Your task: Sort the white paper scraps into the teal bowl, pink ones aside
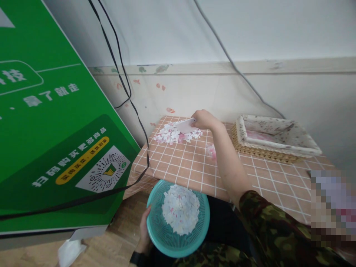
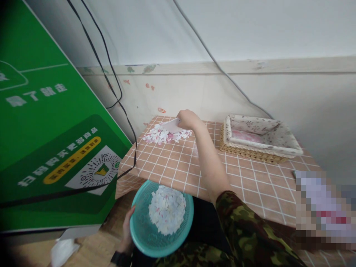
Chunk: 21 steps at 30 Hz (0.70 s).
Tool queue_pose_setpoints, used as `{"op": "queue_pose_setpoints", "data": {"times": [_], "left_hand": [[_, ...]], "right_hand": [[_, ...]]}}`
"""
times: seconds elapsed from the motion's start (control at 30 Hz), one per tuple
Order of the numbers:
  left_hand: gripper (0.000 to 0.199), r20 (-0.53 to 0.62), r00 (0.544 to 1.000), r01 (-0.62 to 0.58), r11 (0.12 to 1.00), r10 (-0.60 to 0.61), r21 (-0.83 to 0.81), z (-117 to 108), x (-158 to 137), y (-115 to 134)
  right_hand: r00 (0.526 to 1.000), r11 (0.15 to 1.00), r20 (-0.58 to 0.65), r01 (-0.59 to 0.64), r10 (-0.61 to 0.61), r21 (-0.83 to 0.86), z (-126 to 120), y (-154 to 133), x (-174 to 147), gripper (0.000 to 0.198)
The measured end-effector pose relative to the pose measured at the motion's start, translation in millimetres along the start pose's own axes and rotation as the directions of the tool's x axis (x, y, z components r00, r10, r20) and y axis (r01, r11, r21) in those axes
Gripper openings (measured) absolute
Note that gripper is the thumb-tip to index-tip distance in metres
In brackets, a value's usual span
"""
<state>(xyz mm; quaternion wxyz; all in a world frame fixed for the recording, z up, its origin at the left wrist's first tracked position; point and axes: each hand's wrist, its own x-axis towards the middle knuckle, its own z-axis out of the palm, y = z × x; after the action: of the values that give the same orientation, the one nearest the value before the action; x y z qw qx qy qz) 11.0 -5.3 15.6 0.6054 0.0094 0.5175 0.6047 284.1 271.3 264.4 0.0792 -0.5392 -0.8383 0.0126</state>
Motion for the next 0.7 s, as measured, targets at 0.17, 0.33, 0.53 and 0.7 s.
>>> {"op": "queue_pose_setpoints", "data": {"times": [0.17, 0.33, 0.53, 0.7], "left_hand": [[0.019, -0.017, 1.000, -0.004, 1.000, 0.004, 0.009, -0.1, -0.1, 0.7], [0.022, -0.001, 1.000, 0.016, 1.000, -0.016, 0.010, 0.2, -1.0, -0.1], [0.022, 0.023, 1.000, -0.006, 1.000, 0.006, -0.006, -4.3, 4.2, -2.8], [0.019, 0.011, 1.000, -0.015, 1.000, 0.015, 0.007, -1.0, 0.8, -0.4]], "right_hand": [[0.999, 0.999, 0.043, 0.031, -0.032, 0.034, 0.3, 1.2, -0.1, 0.025], [1.000, 0.999, 0.028, -0.005, 0.006, -0.040, 0.6, 4.8, -0.4, 0.024], [0.998, 0.998, 0.050, 0.035, -0.037, 0.051, 0.9, 5.1, -1.3, 0.023], [0.998, 0.998, 0.037, 0.040, -0.042, 0.053, 5.4, 4.5, 2.0, 0.022]]}}
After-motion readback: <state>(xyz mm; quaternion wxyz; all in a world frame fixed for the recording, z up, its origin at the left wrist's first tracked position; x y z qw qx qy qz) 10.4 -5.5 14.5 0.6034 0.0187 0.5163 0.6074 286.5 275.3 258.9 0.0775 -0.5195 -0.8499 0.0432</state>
